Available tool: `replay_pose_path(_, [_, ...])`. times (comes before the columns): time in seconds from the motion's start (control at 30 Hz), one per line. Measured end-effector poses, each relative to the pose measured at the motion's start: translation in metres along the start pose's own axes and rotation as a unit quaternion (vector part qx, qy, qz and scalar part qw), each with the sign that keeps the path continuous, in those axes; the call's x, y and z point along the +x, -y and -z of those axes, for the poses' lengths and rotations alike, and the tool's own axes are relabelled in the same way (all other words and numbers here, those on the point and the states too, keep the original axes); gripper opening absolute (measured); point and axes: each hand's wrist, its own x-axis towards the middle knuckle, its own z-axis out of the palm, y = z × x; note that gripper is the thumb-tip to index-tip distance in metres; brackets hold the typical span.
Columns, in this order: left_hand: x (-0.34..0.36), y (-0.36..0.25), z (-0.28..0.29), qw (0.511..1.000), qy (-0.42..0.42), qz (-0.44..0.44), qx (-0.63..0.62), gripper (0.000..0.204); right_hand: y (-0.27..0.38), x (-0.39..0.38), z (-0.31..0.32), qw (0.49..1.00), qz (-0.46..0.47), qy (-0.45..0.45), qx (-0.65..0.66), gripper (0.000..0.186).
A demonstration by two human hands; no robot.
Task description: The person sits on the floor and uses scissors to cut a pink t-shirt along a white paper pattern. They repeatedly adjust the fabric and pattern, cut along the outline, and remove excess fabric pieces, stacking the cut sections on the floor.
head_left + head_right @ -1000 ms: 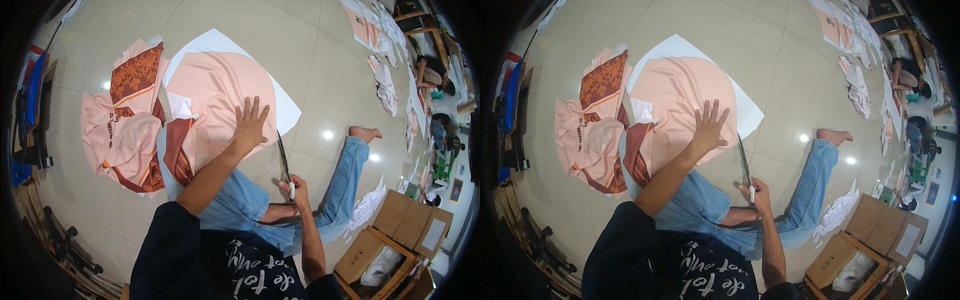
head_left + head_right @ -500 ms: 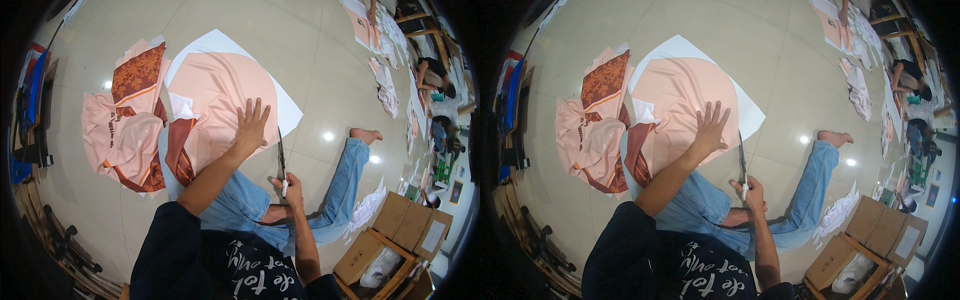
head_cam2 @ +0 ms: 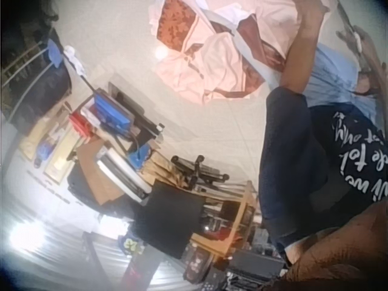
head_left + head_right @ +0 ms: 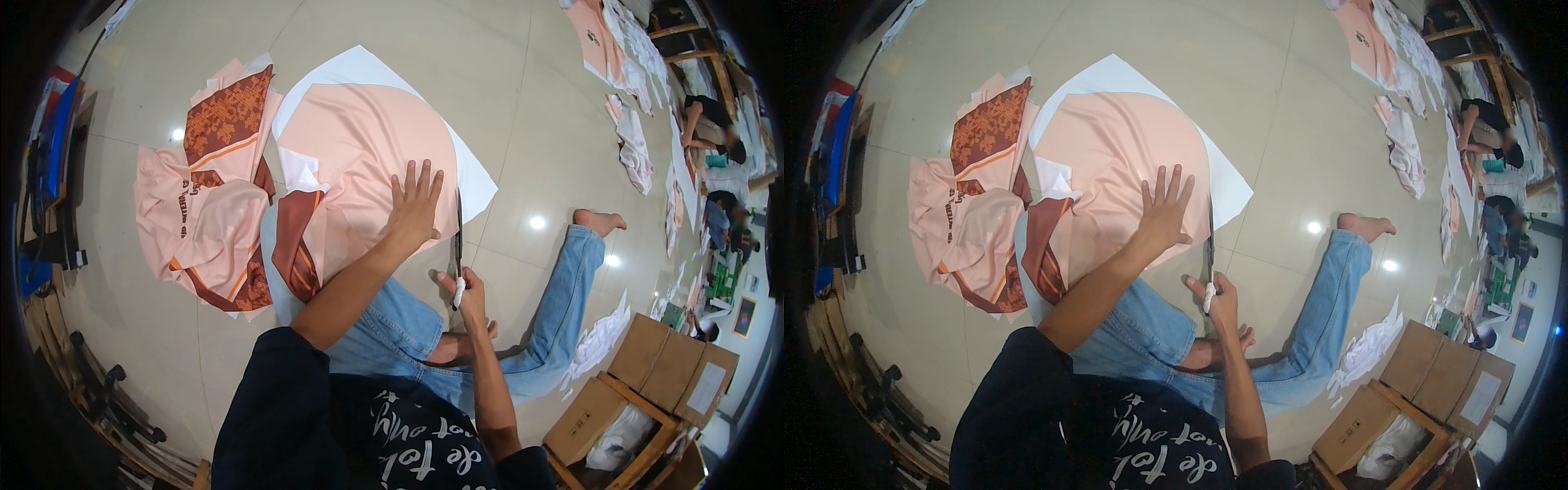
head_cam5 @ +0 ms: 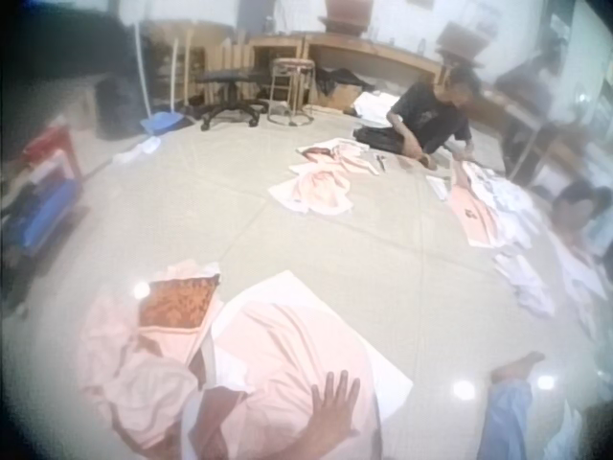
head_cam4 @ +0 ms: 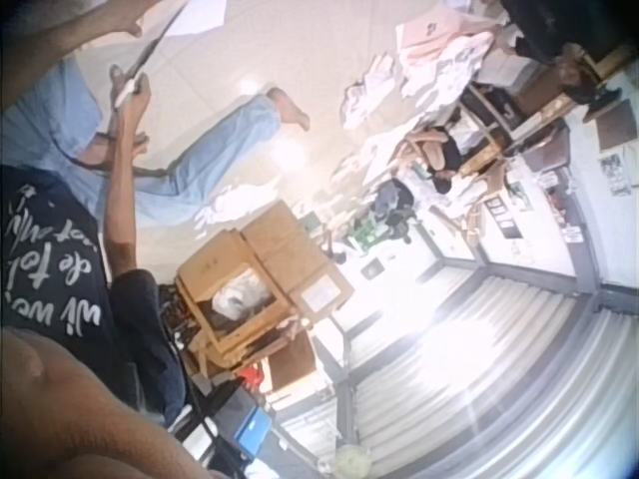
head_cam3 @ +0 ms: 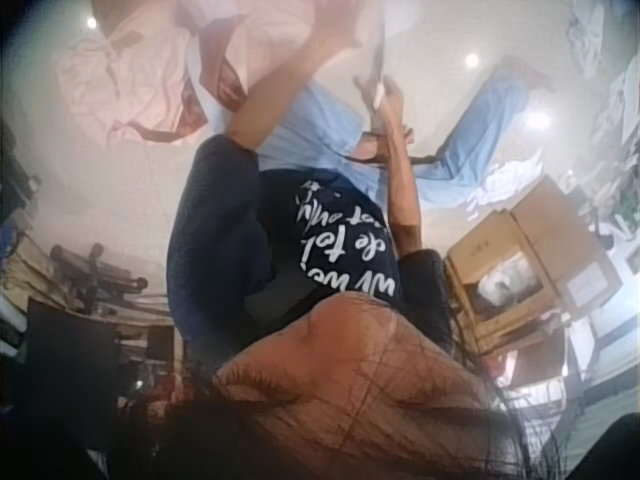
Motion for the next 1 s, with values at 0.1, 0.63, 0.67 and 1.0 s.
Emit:
replay_pose_path(0.1, [0.000, -0.001, 0.001, 1.000, 0.010, 0.001, 0.000, 0.138, 0.011, 0.000, -0.002, 1.000, -0.006, 0.000, -0.014, 0.044])
replay_pose_path(0.63, [-0.001, -0.003, 0.002, 1.000, 0.023, 0.006, 0.008, 0.139, 0.023, 0.030, -0.008, 1.000, 0.016, 0.002, -0.016, 0.046])
replay_pose_path(0.67, [0.000, -0.002, 0.004, 1.000, 0.023, 0.006, 0.006, 0.139, 0.023, 0.035, -0.008, 0.999, 0.030, -0.005, -0.032, 0.046])
replay_pose_path(1.0, [-0.001, -0.009, 0.017, 0.997, 0.060, 0.026, 0.047, 0.135, 0.031, 0.059, 0.000, 0.997, 0.057, 0.000, -0.049, 0.051])
